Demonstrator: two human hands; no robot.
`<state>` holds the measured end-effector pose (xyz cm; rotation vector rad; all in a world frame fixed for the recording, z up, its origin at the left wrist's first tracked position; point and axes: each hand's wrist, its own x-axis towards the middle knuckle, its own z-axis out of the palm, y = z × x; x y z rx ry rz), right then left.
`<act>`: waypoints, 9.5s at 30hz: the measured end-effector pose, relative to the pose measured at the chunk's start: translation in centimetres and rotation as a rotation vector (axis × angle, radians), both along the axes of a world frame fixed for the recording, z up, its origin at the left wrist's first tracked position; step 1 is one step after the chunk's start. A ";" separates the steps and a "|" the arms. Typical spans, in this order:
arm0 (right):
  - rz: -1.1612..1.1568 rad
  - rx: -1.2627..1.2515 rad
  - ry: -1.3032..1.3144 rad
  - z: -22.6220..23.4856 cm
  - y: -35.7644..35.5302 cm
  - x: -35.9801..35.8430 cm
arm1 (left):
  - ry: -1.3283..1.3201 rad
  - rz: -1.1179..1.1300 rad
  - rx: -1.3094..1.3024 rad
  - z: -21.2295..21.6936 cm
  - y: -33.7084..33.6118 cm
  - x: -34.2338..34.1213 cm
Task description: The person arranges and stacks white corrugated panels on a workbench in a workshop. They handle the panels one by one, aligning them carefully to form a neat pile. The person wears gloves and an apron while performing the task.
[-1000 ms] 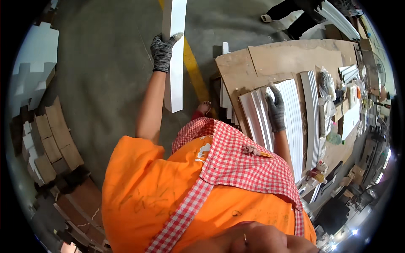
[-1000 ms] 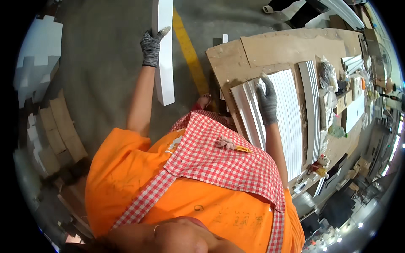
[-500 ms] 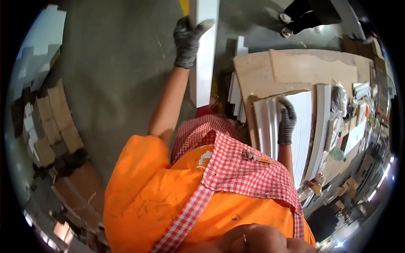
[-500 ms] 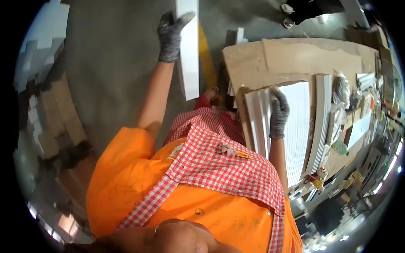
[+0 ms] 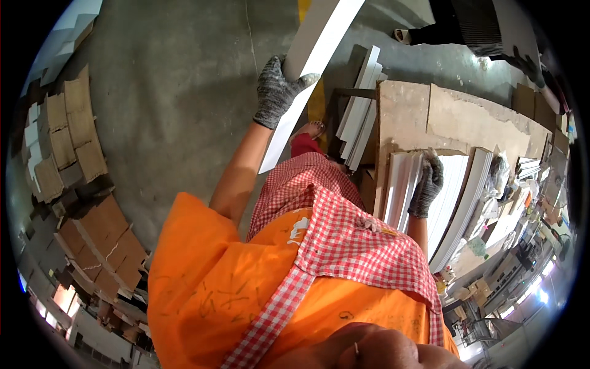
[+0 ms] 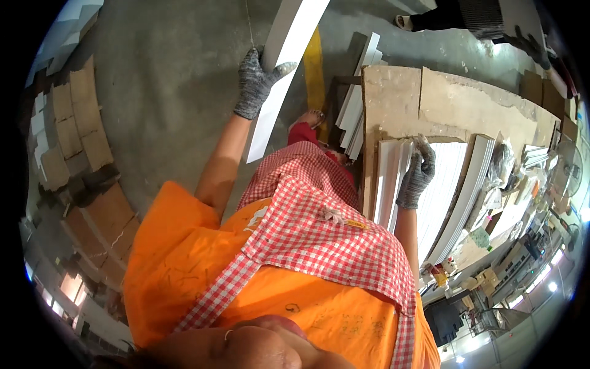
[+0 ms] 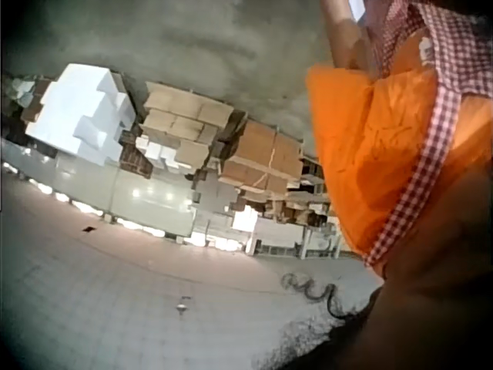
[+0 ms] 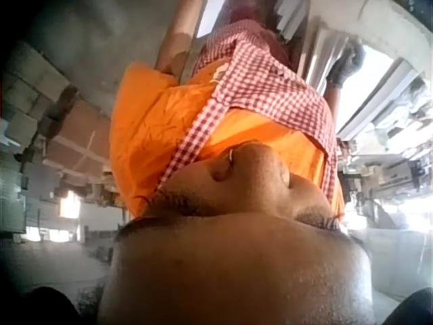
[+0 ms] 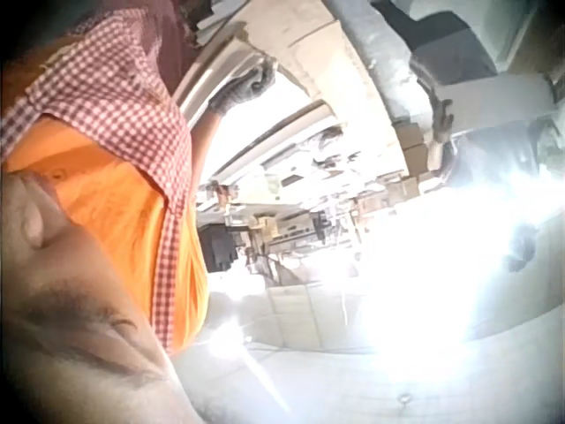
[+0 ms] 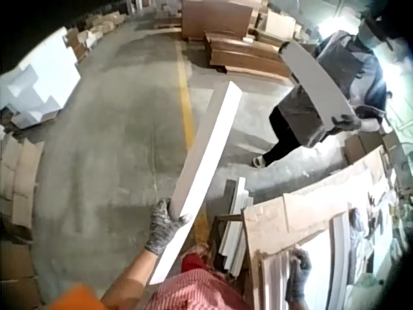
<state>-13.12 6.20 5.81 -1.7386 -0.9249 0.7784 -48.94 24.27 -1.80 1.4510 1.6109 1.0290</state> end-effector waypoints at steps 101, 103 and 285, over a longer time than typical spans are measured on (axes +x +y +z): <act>-0.945 -1.041 -0.281 -0.7 -52.0 29.5 | 0.179 -1.585 -0.268 4.6 -1.3 58.1; -1.077 -1.043 -0.395 -3.5 -52.4 30.4 | 0.255 -1.609 -0.255 4.0 -0.9 58.9; -1.286 -0.634 -0.158 6.8 -48.1 14.0 | 0.370 -1.142 -0.594 8.9 2.5 48.6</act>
